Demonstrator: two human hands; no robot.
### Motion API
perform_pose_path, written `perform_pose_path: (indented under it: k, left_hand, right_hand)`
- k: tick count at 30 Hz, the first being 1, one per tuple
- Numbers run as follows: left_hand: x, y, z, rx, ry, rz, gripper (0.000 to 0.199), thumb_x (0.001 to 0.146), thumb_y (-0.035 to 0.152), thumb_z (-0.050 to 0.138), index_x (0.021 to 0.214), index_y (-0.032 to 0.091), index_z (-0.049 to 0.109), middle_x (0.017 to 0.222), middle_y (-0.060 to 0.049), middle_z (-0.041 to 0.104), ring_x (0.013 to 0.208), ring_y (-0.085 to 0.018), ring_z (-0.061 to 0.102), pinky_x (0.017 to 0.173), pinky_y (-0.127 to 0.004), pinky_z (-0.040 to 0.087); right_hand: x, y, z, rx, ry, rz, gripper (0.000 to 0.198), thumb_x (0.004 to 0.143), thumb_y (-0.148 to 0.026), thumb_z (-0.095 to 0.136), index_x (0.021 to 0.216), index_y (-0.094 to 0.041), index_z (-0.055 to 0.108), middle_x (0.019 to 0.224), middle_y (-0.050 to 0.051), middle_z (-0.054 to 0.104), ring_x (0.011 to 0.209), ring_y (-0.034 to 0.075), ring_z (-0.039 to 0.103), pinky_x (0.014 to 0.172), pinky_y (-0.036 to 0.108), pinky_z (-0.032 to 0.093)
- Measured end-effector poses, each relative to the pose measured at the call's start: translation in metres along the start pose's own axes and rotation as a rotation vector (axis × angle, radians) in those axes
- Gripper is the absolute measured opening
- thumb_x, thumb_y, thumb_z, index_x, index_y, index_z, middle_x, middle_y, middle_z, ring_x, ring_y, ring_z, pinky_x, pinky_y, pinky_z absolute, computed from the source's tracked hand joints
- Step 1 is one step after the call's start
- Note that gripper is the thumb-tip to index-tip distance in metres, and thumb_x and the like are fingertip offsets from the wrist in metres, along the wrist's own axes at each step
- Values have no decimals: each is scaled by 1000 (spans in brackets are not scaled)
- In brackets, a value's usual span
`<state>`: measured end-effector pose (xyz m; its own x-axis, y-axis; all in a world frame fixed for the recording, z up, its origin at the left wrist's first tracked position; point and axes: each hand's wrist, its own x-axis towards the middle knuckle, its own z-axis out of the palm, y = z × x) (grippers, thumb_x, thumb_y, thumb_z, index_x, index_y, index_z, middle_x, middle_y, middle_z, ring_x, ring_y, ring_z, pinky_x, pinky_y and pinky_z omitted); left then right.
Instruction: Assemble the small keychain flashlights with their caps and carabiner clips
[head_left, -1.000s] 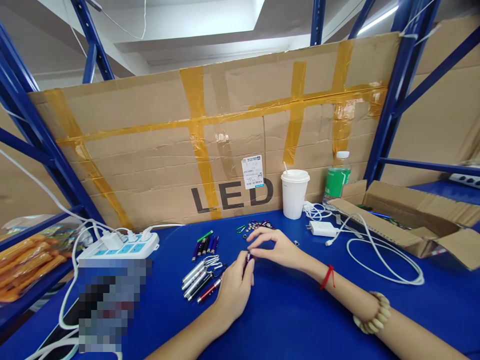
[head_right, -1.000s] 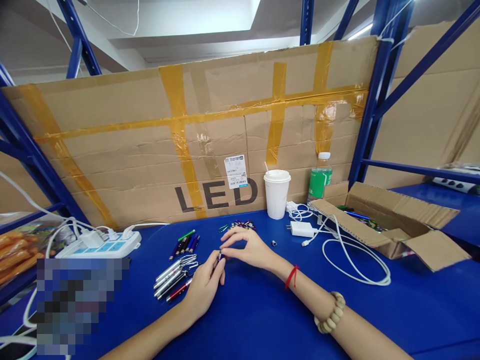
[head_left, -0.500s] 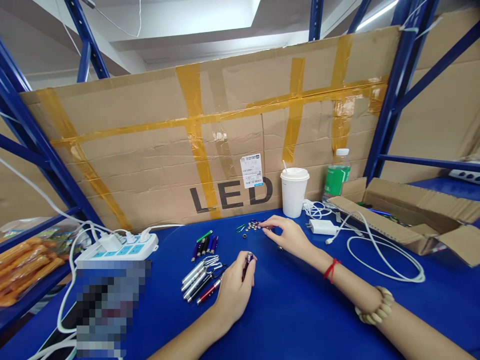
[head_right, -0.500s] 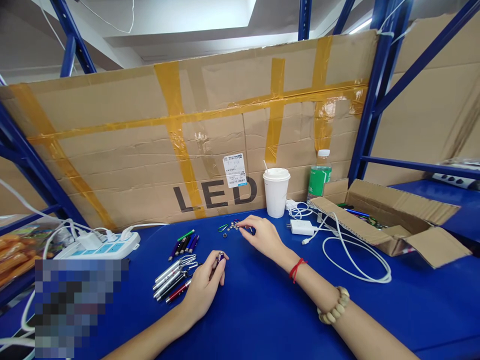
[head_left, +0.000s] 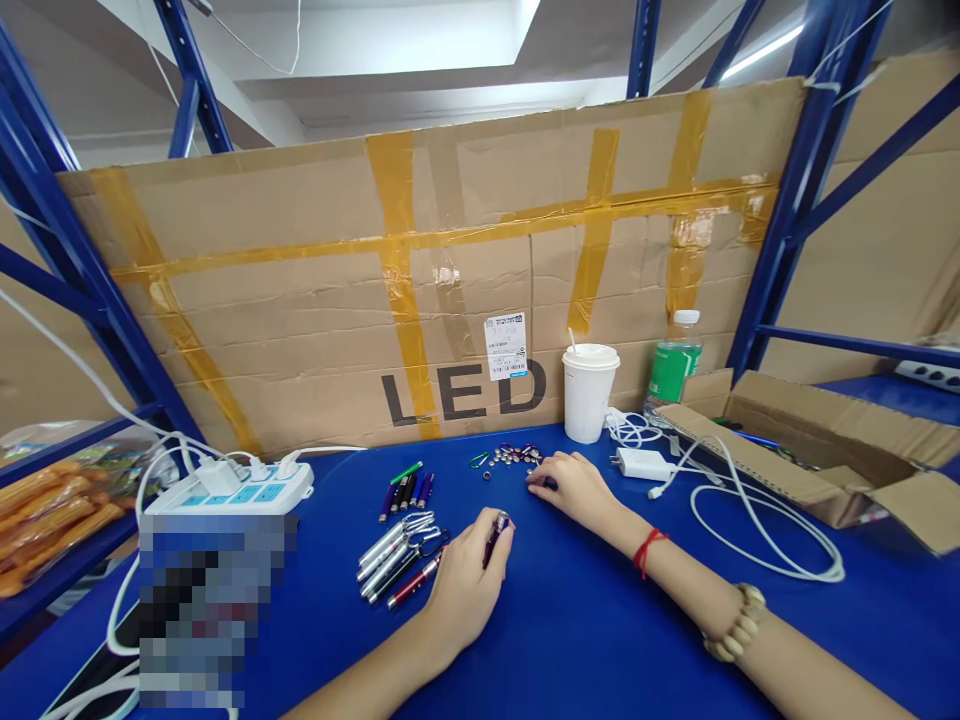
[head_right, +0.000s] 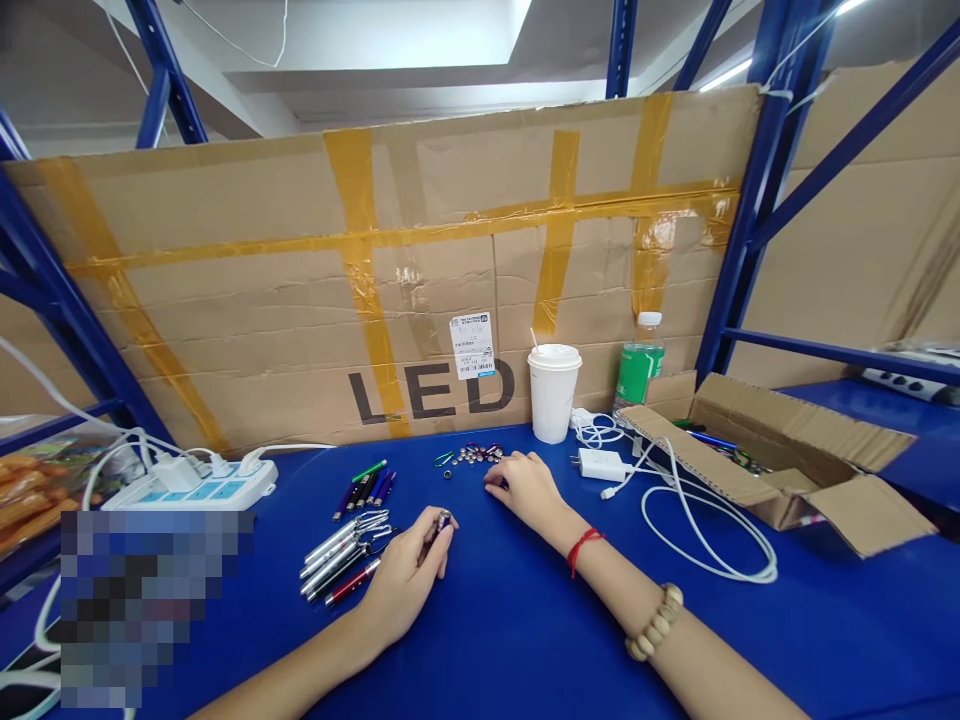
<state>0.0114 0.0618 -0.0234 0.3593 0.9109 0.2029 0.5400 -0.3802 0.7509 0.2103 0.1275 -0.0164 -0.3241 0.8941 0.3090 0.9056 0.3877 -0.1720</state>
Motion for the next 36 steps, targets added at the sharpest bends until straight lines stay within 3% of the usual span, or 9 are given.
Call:
perform_pose_path:
  k: [10,14,20,27,31,36]
  left_hand:
    - [1,2,0,6,-1,2,26,92,36,29,88,19,49,61,2,49,59,-13,47,61,-24,32]
    - [0,2,-1,5,-12,-2,25,92,36,29,87,19,48,61,2,49,61,-14,48,62,-24,32]
    - [-1,2,0,3,-16,-3,25,92,36,29,83,20,46,62,2,49,61,-14,47,62,-24,31]
    - [2,-2,1,-41,-7,-7,26,93,39,28,82,20,44,61,3,48,59,-12,47,60,-23,30]
    - [3,-5,2,-58,7,-20,27,92,38,27,89,20,46,62,3,48,61,-13,48,62,-23,31]
    - [5,-6,2,-44,4,-25,25,91,35,28,94,21,49,65,3,48,62,-13,47,62,-23,31]
  right_hand:
    - [-6,-24,-1,56,-19,-71,19,87,-35,56,92,-22,69,93,5,65,95,21,56,82,34,37]
    - [-7,-26,2,78,-42,-73,19,87,-30,56,101,-23,67,93,5,64,94,21,57,84,35,37]
    - [-8,-28,2,163,-68,-75,13,83,-28,62,92,-23,69,87,2,64,89,20,58,80,32,40]
    - [-8,-32,1,407,10,-64,6,74,-18,68,78,-17,64,96,2,62,84,16,59,74,25,44]
    - [-6,-32,1,622,93,-34,15,76,-27,66,70,-15,61,74,1,64,67,13,60,63,23,46]
    - [-2,-29,6,879,204,66,25,70,-40,69,73,-15,68,75,5,67,69,17,64,65,26,52]
